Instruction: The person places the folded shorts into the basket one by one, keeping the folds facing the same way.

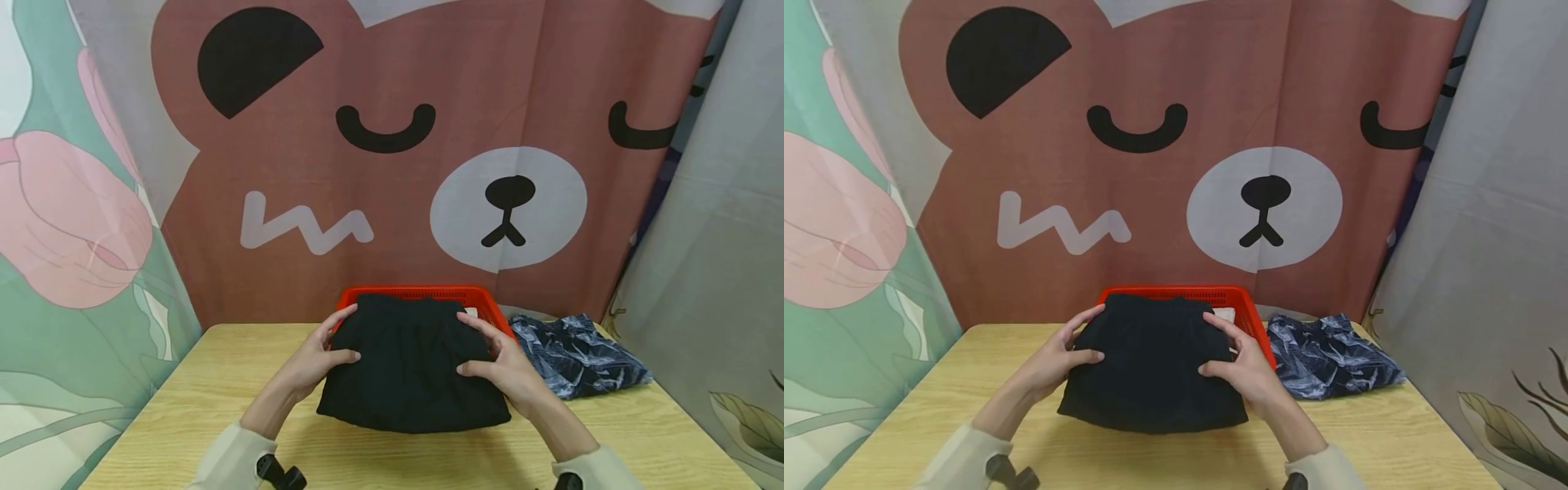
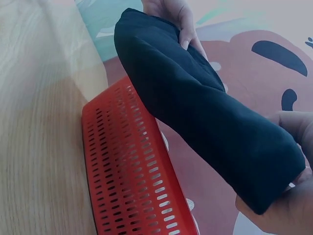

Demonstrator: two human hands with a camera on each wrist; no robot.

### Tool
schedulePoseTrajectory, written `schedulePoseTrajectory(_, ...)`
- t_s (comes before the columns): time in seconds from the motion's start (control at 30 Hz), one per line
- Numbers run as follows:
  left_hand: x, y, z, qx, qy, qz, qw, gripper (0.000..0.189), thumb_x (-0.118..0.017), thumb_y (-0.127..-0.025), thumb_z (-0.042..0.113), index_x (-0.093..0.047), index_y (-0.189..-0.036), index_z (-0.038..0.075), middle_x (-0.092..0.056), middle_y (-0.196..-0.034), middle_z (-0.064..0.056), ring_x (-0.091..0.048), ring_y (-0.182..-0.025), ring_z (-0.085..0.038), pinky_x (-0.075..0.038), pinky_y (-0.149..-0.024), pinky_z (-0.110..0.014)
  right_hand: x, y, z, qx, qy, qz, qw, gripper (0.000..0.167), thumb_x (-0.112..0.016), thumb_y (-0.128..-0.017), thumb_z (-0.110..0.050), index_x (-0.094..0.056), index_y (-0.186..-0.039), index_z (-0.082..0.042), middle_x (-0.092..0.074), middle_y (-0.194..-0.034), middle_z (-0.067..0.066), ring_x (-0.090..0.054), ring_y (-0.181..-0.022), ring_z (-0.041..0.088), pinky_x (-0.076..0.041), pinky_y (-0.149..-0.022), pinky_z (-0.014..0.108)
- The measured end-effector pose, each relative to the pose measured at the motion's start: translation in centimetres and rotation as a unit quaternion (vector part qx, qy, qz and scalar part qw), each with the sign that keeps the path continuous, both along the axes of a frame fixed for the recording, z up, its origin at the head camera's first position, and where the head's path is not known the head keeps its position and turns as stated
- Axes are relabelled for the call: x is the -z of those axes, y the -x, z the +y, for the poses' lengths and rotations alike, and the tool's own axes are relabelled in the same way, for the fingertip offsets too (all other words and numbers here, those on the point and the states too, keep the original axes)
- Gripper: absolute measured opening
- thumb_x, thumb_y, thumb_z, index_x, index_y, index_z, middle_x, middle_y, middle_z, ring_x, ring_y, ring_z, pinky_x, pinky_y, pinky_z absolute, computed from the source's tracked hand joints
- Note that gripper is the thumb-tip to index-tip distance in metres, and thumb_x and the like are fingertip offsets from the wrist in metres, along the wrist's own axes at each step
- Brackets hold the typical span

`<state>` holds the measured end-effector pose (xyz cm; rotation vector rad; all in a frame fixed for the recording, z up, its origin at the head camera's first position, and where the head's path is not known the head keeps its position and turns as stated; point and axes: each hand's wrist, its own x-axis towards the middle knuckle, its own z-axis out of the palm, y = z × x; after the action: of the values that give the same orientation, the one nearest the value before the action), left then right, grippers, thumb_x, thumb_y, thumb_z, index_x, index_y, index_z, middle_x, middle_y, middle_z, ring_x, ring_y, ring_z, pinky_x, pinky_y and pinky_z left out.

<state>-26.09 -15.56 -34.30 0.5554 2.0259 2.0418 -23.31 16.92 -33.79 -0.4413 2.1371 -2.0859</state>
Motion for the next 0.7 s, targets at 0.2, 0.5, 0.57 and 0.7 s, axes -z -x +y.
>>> schedulePoseTrajectory(0.2, 0.0, 0.5, 0.6, -0.02, -0.015, 0.001, 0.9997, 0.078, -0.063, -0.086, -0.005, -0.032, -0.151, 0.026, -0.036, -0.145, -0.017, -0.048, -0.122, -0.035, -0.047, -0.093, -0.046, -0.1, 0.4, 0.3, 0.013, -0.008, 0.01, 0.9998, 0.078, -0.071, -0.08, 0.002, -0.041, -0.149, -0.018, -0.036, -0.147, 0.015, -0.05, -0.118, 0.035, -0.048, -0.091, 0.044)
schedulePoseTrajectory(0.5, -0.2, 1.7, 1.4, -0.026, -0.024, 0.011, 0.9993, 0.073, -0.062, -0.088, -0.006, -0.036, -0.15, 0.023, -0.043, -0.14, -0.019, -0.056, -0.113, -0.033, -0.051, -0.087, -0.045, -0.4, 1.2, 0.8, 0.025, -0.011, 0.011, 0.9996, 0.076, -0.07, -0.082, 0.003, -0.041, -0.148, -0.02, -0.042, -0.141, 0.018, -0.049, -0.119, 0.035, -0.049, -0.091, 0.045)
schedulePoseTrajectory(0.57, -0.2, 1.9, 1.5, -0.031, -0.026, 0.01, 0.9991, 0.072, -0.062, -0.088, -0.006, -0.036, -0.15, 0.022, -0.044, -0.138, -0.02, -0.058, -0.111, -0.033, -0.051, -0.085, -0.045, -0.5, 1.5, 0.9, 0.021, -0.008, 0.01, 0.9997, 0.076, -0.07, -0.082, 0.003, -0.04, -0.149, -0.02, -0.041, -0.141, 0.018, -0.048, -0.119, 0.036, -0.049, -0.09, 0.045)
schedulePoseTrajectory(0.7, -0.3, 2.4, 1.8, -0.033, -0.027, 0.006, 0.9991, 0.072, -0.062, -0.088, -0.006, -0.036, -0.149, 0.023, -0.045, -0.137, -0.02, -0.059, -0.109, -0.033, -0.052, -0.085, -0.046, -0.6, 1.9, 1.3, 0.019, -0.007, 0.009, 0.9998, 0.076, -0.069, -0.083, 0.003, -0.04, -0.149, -0.02, -0.041, -0.141, 0.019, -0.048, -0.119, 0.036, -0.05, -0.088, 0.045)
